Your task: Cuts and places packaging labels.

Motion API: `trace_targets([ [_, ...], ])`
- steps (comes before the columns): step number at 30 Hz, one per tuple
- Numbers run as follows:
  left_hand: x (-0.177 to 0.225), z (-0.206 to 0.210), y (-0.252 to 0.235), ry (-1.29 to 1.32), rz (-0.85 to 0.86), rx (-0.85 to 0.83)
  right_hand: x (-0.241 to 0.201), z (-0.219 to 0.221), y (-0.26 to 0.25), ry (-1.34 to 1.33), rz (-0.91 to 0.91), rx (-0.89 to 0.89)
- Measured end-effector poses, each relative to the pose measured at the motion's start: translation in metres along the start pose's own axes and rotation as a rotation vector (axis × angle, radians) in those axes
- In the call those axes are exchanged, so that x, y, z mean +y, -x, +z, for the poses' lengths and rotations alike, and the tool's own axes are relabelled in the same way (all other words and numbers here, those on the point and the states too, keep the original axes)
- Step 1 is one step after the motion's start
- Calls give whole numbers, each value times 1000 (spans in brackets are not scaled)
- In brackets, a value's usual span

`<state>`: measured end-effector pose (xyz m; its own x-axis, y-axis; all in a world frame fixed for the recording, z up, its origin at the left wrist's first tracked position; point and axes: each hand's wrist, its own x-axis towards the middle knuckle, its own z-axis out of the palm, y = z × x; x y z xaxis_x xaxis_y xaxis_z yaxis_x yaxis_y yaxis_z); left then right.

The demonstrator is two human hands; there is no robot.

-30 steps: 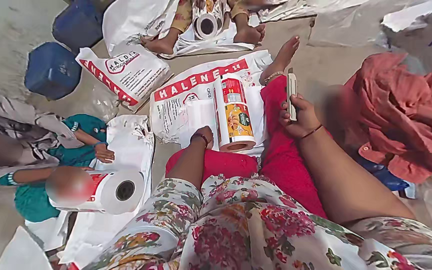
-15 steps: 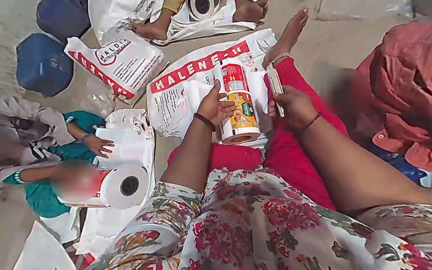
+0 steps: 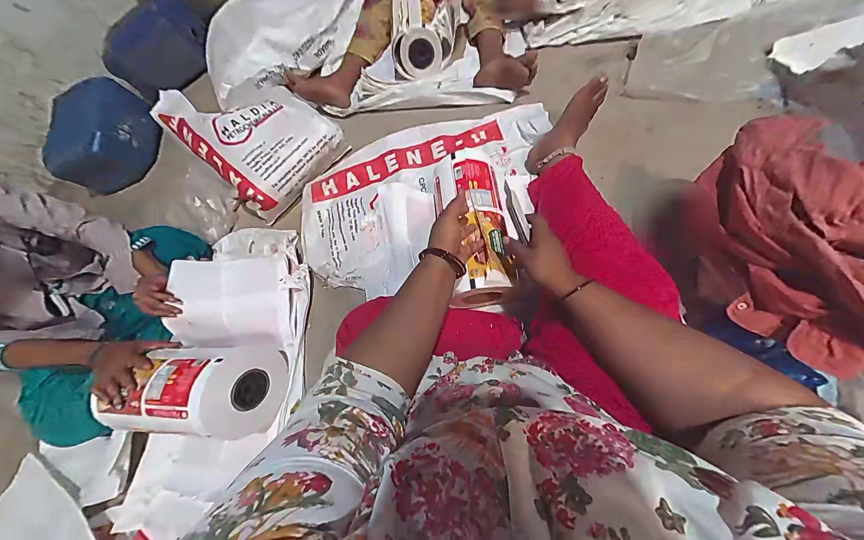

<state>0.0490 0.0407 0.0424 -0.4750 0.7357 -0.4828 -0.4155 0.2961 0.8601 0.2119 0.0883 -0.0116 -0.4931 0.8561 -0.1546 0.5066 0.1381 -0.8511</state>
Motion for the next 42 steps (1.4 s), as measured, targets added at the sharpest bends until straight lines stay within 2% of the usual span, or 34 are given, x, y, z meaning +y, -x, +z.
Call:
trace_targets([
  [3,-7,7,1,75,54,-25,-7,0,5,96,-55,9],
  [6,-10,7,0,17,75,-108,-14,14,0,176,-77,9],
  [9,-12,4,-12,-45,82,-158,-20,16,-9,235,14,33],
  [14,-42,-14,-26,-151,283,-176,-16,-26,-6,337,148,90],
  [16,-49,-22,-23,-350,418,-169,-10,-44,-2,412,182,98],
  [18,-56,-30,-19,-645,634,-177,-6,-49,6,517,161,149],
  [20,-60,-39,-18,-959,910,-210,-8,-49,17,595,67,252],
  [21,-60,-43,-20,-1084,973,-229,-11,-49,20,587,13,288],
  [23,-58,-45,-21,-1266,937,-229,-22,-46,20,520,-87,283],
  [25,-54,-45,-24,-1339,848,-218,-30,-35,13,409,-145,186],
  [29,-42,-42,-28,-1393,660,-224,-28,-3,-39,271,141,-116],
  [30,-40,-41,-28,-1408,657,-219,-26,1,-50,296,175,-125],
  [32,-39,-41,-25,-1479,681,-236,-30,1,-51,333,133,-13],
  [34,-44,-39,-22,-1539,799,-272,-39,-3,-29,240,-61,111],
  [36,-51,-30,-16,-1561,851,-431,-52,-7,-12,69,-228,60],
  [38,-67,-20,-7,-1619,864,-617,-61,-4,-2,-1,-265,-80],
  [40,-72,-8,-1,-1685,789,-798,-54,1,-5,6,-173,-181],
  [42,-68,0,2,-1748,723,-895,-31,7,-20,65,-3,-119],
])
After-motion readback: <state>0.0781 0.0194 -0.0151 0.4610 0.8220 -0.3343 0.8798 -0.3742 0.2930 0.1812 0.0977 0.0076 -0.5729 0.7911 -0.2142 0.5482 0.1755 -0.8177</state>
